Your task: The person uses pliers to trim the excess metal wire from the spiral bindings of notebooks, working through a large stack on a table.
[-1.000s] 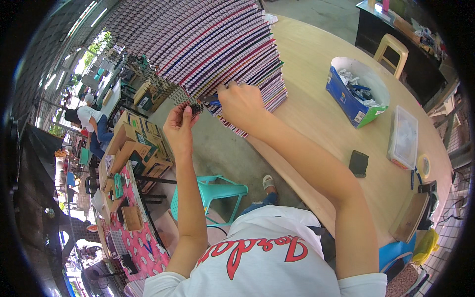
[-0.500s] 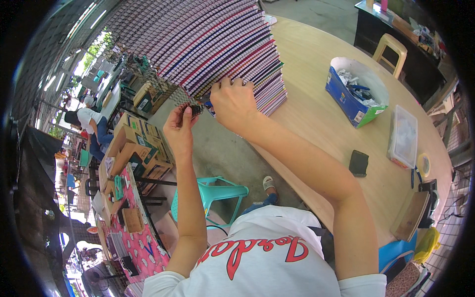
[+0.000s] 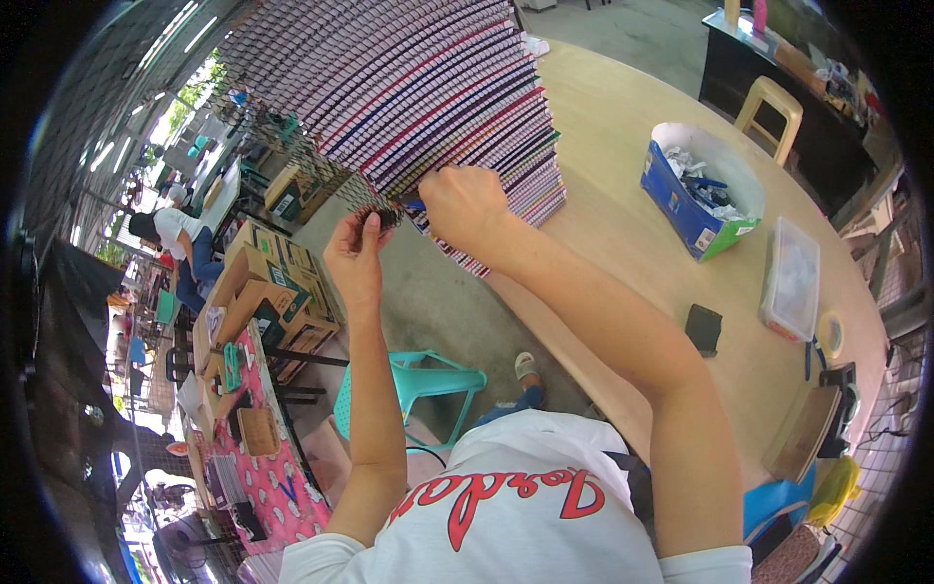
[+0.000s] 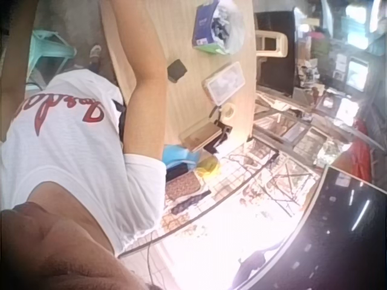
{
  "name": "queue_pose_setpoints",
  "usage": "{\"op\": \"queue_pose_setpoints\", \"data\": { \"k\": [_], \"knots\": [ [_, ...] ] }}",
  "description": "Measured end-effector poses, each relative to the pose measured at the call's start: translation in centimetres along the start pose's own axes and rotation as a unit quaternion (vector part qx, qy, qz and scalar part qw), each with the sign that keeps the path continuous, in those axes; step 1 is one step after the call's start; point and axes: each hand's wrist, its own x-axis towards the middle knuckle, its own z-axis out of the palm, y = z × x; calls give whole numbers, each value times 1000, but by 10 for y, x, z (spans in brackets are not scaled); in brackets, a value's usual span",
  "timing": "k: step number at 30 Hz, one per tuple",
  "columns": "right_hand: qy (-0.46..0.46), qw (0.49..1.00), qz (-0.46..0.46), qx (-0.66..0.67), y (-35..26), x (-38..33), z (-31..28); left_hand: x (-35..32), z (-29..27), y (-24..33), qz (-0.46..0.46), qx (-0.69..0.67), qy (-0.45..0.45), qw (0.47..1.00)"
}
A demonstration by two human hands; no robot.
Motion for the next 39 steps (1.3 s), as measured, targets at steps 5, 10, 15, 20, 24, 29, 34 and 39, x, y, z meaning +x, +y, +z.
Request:
{"op": "queue_pose_setpoints", "data": {
  "k": [5,10,15,20,24,29,34,39],
  "knots": [
    [-12,1000,-4,10,-1,1,-4,1,-1,-2,-5,4,3,1000],
    [43,992,-11,-115,-6,2,-3,0,0,0,-3,14,5,1000],
    [15,992,1,-129,-10,2,-13,0,1,0,-7,2,13,1000],
    [20,989,-4,-148,-6,2,-18,-1,7,1,-14,3,6,1000],
    [-9,993,-8,-121,-13,7,-8,-5,-2,-5,-10,-5,33,999],
    [6,999,-53,-3,-10,5,-13,-11,-13,-7,37,111,13,993],
    [-42,997,-28,-57,4,12,-9,-1,-4,-9,22,56,31,998],
    [-41,996,-45,-71,-4,17,-8,1,-10,-11,-25,50,13,998]
  ]
}}
